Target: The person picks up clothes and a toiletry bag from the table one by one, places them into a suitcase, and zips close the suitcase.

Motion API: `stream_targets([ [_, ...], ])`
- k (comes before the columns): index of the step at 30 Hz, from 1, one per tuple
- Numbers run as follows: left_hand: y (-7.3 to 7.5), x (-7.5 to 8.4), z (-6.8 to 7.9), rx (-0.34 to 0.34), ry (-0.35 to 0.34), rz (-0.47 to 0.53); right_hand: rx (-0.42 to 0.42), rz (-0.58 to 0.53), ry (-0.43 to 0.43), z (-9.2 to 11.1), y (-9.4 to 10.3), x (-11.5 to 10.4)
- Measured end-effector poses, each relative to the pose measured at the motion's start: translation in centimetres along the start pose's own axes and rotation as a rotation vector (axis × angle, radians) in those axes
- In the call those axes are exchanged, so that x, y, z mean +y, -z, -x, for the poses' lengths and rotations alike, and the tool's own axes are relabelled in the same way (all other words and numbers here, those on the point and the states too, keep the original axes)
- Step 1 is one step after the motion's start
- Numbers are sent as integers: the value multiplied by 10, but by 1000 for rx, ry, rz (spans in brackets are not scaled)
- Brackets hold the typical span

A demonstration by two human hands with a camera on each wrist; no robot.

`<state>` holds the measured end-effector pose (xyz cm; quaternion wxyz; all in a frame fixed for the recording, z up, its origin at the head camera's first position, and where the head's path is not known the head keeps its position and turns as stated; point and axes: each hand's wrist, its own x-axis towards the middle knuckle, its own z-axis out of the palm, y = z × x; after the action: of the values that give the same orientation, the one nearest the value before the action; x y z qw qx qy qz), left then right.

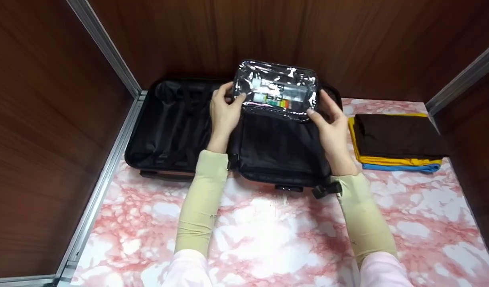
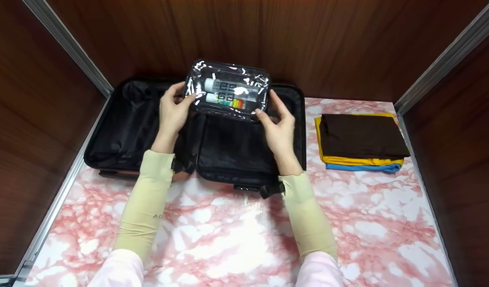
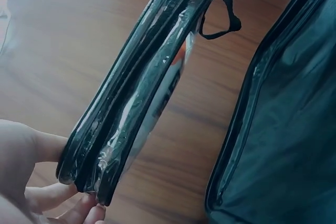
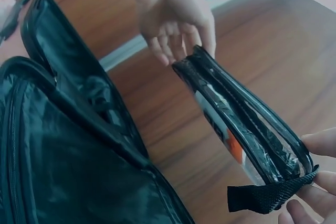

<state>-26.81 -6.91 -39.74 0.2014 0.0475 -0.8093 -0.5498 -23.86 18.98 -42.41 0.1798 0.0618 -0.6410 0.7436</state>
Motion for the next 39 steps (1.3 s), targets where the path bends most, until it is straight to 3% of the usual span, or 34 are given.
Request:
stream_targets([
  [4,11,-7,-4,9,5,-14,-18,22,-9,0,-12,5],
  [12,33,-24,-9,15,83,-52,-92,5,-57,1,-35,13],
  [23,61,-47,-12,12,144,-115,-227,37,-103,7,-53,26],
  [31,77,-57,-12,-7,186,-144,-291,83,-159,11,-64,35],
  [39,93,-59,-19,15,230,-133,-379,41,-168,8,-81,27],
])
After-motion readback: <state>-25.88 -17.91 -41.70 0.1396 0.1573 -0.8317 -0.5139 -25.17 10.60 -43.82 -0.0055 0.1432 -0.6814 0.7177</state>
